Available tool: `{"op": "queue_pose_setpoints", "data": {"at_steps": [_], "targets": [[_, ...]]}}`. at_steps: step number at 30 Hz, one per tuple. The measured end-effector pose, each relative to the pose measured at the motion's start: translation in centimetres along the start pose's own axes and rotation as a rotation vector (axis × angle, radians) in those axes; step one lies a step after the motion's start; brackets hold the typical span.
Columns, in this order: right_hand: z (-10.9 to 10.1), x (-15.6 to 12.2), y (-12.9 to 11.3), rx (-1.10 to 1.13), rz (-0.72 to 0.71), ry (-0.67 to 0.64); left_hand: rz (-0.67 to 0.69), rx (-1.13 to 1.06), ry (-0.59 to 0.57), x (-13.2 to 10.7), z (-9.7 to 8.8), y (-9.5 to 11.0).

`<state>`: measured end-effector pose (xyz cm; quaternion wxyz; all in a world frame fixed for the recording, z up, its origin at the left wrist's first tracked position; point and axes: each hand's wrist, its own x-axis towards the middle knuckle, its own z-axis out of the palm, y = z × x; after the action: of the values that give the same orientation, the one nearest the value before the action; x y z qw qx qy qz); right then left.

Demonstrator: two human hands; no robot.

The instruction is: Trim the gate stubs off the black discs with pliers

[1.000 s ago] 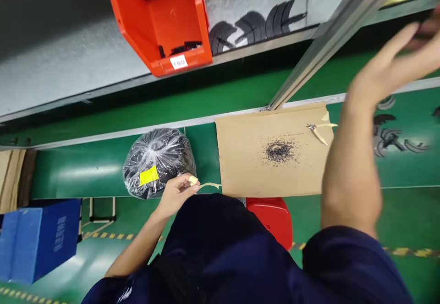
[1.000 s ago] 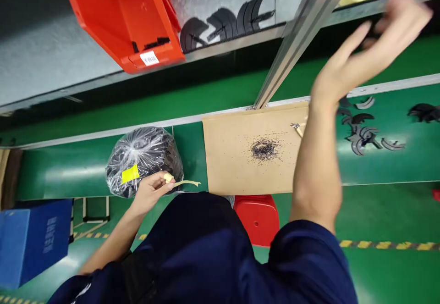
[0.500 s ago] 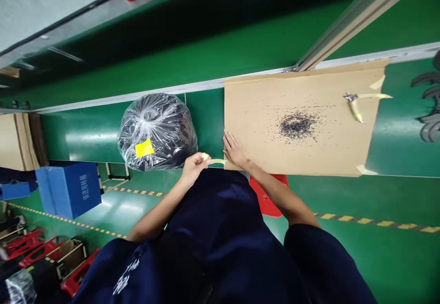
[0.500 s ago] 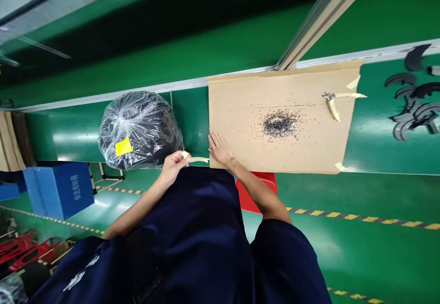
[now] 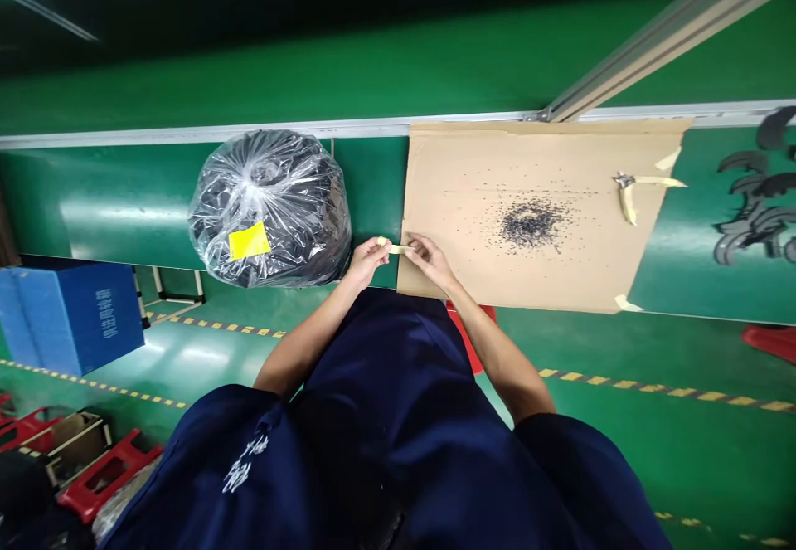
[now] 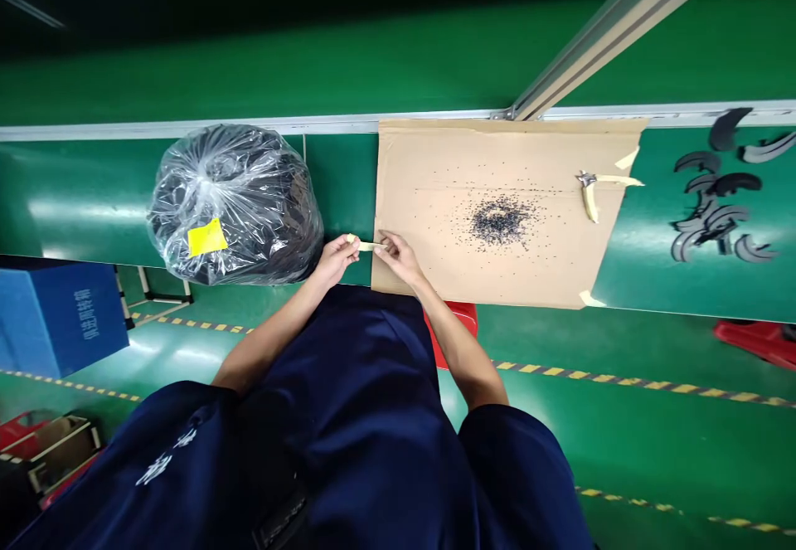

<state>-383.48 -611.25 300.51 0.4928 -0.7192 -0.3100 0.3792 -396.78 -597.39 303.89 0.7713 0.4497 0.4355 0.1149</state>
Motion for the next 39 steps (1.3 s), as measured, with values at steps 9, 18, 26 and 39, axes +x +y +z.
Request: {"op": "queue_pose_setpoints", "data": {"at_steps": [9,18,26,39], "targets": [[-0.4,0.6,-0.3,0.026,0.108,-0.014,0.052,0.142,0.103,1.7,-1.0,-1.3],[1.5,2.2,-0.9,-0.074,0.232,0.169,0.190,0.354,0.267,4.7,-0.8,-1.8],[0.8,3.8,-2.0,-0.107,0.271,0.181,0.273,0.465,0.288,5.8,-0.1,-0.9],[0.8,6.1,-2.3,-0.339,0.373,0.173,0.314,0.586,0.263,7.4,0.3,0.4]]}}
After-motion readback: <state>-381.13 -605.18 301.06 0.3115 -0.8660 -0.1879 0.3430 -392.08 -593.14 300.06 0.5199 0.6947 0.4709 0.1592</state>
